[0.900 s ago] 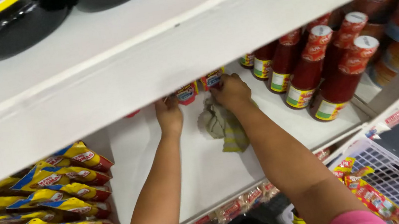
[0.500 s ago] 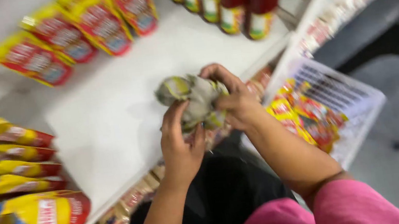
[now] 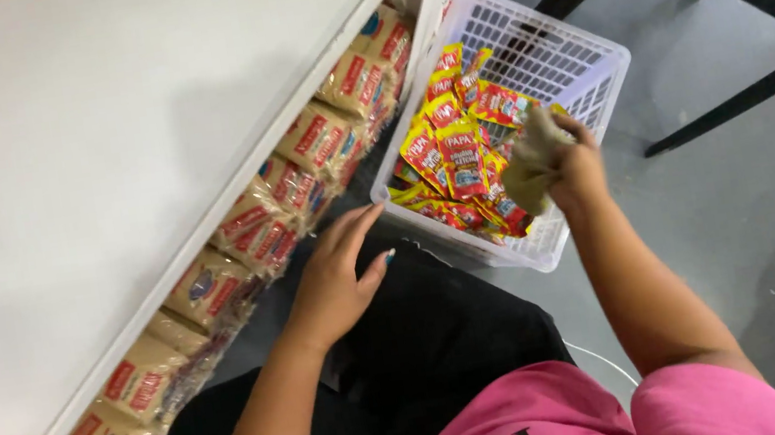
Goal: The recorder is wiping individual ketchup pouches with a cloth and organizing them on the grocery store shelf.
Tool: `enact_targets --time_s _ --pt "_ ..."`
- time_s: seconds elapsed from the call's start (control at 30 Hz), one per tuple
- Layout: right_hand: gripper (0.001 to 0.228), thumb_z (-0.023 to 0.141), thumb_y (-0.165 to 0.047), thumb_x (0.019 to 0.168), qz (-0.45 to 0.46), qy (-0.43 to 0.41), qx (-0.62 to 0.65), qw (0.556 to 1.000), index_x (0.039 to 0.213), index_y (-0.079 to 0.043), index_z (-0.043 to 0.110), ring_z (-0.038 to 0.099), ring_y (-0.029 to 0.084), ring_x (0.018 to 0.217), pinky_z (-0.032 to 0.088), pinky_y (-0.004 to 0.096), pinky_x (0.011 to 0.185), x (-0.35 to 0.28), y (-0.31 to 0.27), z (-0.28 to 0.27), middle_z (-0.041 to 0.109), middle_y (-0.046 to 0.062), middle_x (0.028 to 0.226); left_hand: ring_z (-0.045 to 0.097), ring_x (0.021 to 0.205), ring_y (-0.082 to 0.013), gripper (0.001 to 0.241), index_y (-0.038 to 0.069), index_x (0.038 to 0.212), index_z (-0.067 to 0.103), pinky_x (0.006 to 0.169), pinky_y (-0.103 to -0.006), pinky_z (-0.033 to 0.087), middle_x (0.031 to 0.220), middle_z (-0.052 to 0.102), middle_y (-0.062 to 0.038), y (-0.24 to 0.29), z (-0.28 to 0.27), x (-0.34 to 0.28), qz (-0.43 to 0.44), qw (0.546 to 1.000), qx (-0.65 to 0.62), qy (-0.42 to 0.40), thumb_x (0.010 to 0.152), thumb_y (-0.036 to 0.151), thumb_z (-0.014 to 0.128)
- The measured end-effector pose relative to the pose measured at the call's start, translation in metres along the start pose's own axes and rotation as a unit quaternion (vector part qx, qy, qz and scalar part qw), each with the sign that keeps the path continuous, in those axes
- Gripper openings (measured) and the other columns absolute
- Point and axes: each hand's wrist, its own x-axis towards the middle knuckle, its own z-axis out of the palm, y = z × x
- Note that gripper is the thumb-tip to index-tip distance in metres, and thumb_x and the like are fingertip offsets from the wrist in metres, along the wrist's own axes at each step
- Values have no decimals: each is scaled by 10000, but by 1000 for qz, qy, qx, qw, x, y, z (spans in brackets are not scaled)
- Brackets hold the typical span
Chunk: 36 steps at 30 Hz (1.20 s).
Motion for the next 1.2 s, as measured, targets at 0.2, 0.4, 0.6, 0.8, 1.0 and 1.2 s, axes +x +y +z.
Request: enact_targets --time_s 0.2,0.4,0.6,0.8,1.0,1.2 --pt "886 615 19 726 -68 -397 -396 825 1563 -185 409 532 566 1272 443 624 1082 -3 111 85 560 332 1333 630 1240 -355 621 95 1446 583 1058 -458 500 1301 642 -156 -33 41 18 -16 999 -24 -29 851 73 759" --pt "490 743 -283 813 -122 -318 -708 618 1280 -323 598 685 382 1141 557 509 997 35 214 81 657 93 1204 659 1176 -373 561 68 1414 594 1011 -464 526 1224 668 -176 -67 82 14 -88 993 -71 -16 870 70 730" --pt "458 796 -197 715 -18 -193 -534 823 1164 -270 737 707 332 1080 542 459 936 44 210 50 757 99 1036 666 1158 -383 540 101 1425 590 991 -483 529 1212 687 -164 -56 80 19 -92 992 -75 -42 894 76 687" --pt "567 802 -356 765 -39 -299 -656 692 1296 -234 644 644 446 1193 496 569 1062 10 170 78 714 204 1196 677 1146 -367 494 99 1390 611 972 -469 542 1183 709 -150 -66 82 9 -126 989 -69 -30 903 105 690" --pt "430 796 -304 704 -99 -335 -689 636 1126 -239 747 704 411 1099 555 523 994 1 173 85 774 134 1066 695 1100 -348 472 147 1361 635 952 -449 558 1135 717 -119 -70 83 -1 -107 993 -5 -48 894 139 701" --pt "378 799 -230 663 -115 -291 -608 729 1040 -235 776 719 398 1037 555 521 885 7 147 69 773 132 953 683 1113 -398 437 112 1373 624 954 -482 550 1147 703 -176 -47 51 3 -114 991 -50 -44 936 118 648"
